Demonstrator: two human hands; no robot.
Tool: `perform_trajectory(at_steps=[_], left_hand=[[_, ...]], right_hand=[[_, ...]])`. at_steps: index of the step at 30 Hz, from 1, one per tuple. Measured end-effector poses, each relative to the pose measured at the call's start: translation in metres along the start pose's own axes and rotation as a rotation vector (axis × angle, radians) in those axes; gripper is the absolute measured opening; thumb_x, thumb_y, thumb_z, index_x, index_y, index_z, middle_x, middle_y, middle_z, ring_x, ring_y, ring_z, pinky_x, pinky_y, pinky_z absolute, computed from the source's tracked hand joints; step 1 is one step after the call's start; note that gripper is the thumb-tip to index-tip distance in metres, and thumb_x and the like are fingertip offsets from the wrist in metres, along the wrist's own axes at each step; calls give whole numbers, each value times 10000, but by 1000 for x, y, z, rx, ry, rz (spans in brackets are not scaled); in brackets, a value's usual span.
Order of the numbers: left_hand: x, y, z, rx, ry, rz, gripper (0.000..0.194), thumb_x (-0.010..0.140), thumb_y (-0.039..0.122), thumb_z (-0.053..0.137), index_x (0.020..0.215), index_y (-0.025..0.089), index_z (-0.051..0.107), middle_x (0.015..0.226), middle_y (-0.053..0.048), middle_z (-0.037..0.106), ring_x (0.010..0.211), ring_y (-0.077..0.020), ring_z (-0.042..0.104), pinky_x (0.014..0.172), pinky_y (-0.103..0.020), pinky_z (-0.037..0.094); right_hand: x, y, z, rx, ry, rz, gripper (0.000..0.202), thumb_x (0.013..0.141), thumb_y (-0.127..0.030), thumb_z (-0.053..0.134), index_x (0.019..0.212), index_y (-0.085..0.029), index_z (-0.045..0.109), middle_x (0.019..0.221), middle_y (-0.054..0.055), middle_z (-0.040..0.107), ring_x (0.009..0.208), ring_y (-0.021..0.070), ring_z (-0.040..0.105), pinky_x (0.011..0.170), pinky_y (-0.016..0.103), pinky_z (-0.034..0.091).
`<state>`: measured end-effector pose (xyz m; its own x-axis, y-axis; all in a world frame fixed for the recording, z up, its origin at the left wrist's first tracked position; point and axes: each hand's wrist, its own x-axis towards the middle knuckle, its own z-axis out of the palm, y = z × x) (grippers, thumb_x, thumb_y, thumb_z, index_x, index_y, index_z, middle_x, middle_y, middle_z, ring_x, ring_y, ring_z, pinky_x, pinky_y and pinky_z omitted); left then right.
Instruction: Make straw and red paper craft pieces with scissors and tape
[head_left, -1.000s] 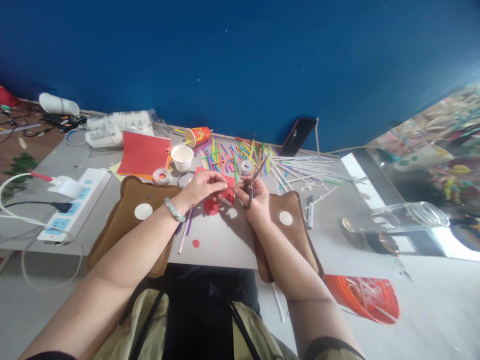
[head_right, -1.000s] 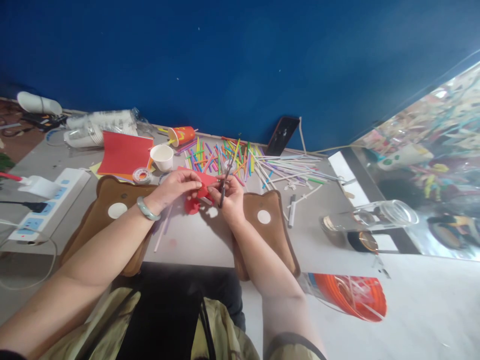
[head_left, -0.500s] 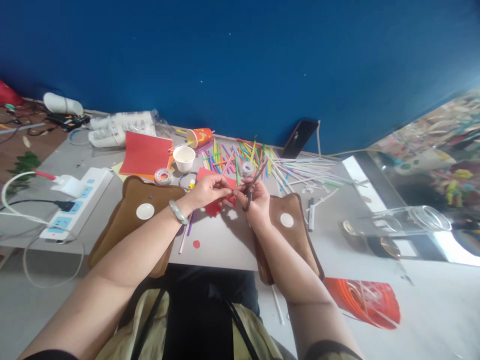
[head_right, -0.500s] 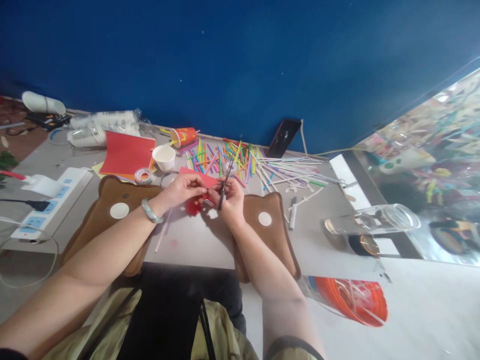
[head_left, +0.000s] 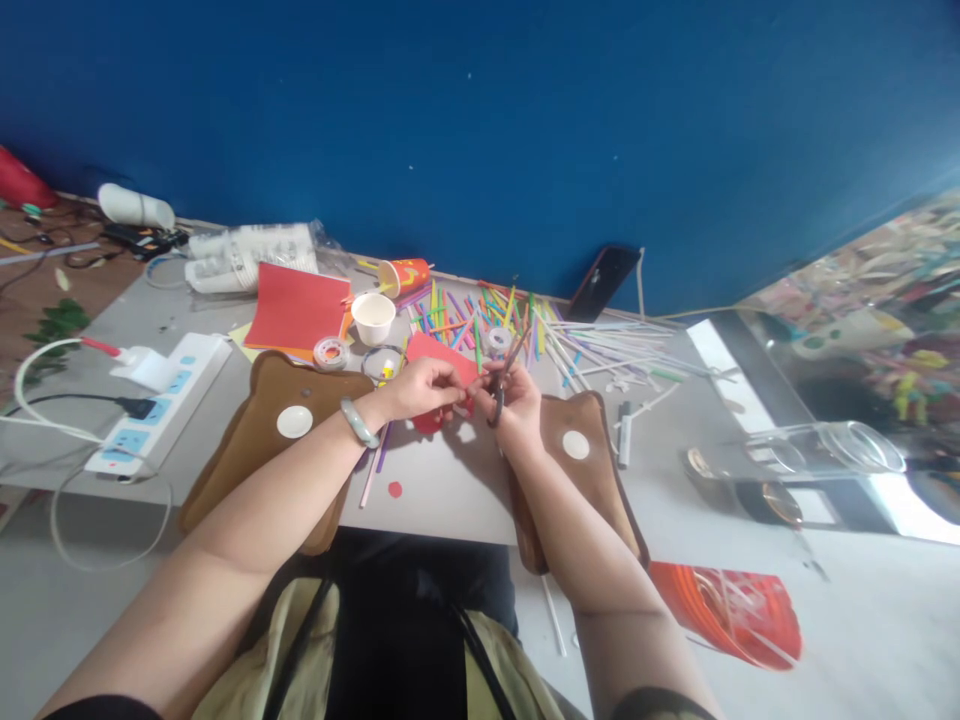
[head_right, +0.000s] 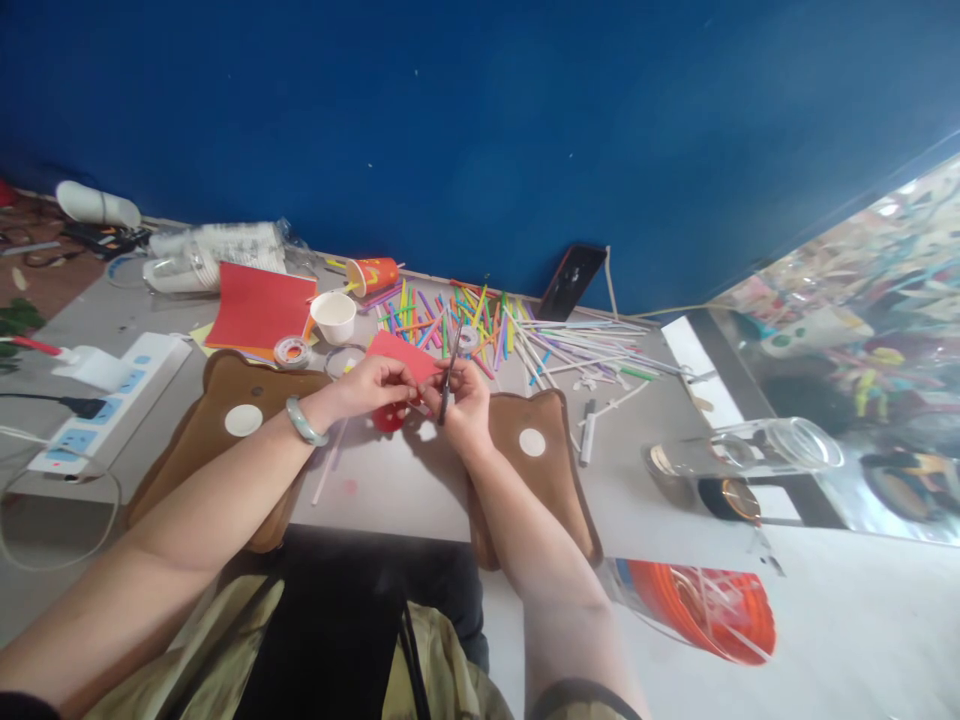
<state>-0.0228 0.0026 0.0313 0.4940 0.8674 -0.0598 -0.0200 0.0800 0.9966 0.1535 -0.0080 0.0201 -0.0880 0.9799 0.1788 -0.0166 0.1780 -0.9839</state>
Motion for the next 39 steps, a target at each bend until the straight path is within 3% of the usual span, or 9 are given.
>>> perform_trajectory(at_steps=[8,13,18,23,29,31,34,36,39], left_hand=[[-4,12,-3,-126,160,-36,143,787,274,673,729,145,655,568,-6,640,479,-98,589,476,-203,473],[-1,14,-6,-236,270,-2,137,782,268,657,745,137,669,636,-18,658,511,-90,580,472,-199,454],[0,14,-7,-270,337,24,145,759,267,674,749,125,647,680,-37,679,511,-84,581,467,-194,441],[3,6,-8,-180,374,139,141,768,275,673,752,148,614,541,14,601,470,-84,534,485,-202,433],[-3,3,-6,171,624,384,134,796,313,646,772,189,600,673,4,622,601,-111,566,596,-233,458],[-13,12,0,324,592,473,119,793,315,653,781,203,616,768,-27,657,698,-137,594,692,-265,481],[-26,31,10,400,430,546,105,783,310,666,782,212,629,812,-52,677,773,-164,617,776,-297,484],[-28,42,14,291,454,559,130,801,332,653,799,209,610,791,-42,668,731,-148,615,737,-286,486],[-19,54,6,-93,618,512,186,859,383,584,830,210,522,707,4,626,533,-90,538,536,-237,436]], right_hand=[[1,-4,1,-55,90,20,397,683,-383,804,960,-226,567,703,-44,620,584,113,575,564,249,472],[4,2,0,-62,13,58,440,692,-468,794,979,-226,567,679,-57,581,539,107,541,536,252,465],[4,7,2,-112,-3,55,524,658,-414,822,1051,-208,544,730,-42,608,627,121,584,588,255,480],[8,15,-3,-287,21,33,586,638,-369,817,1095,-209,488,710,-53,616,618,127,574,622,270,458],[21,14,-17,-426,-91,83,596,623,-399,771,1084,-213,441,678,-61,606,632,163,603,629,286,460],[22,6,-18,-496,-75,89,533,631,-402,744,1030,-221,440,659,-57,609,607,170,602,602,281,451],[22,-10,-19,-675,13,25,439,649,-370,699,976,-229,443,719,-26,647,650,182,625,638,291,460],[19,-23,-21,-810,22,-1,408,659,-343,676,982,-229,455,777,-7,670,677,188,634,661,296,461],[10,-39,-24,-1015,-74,22,354,677,-293,654,986,-227,494,804,4,682,718,201,640,672,289,444]])
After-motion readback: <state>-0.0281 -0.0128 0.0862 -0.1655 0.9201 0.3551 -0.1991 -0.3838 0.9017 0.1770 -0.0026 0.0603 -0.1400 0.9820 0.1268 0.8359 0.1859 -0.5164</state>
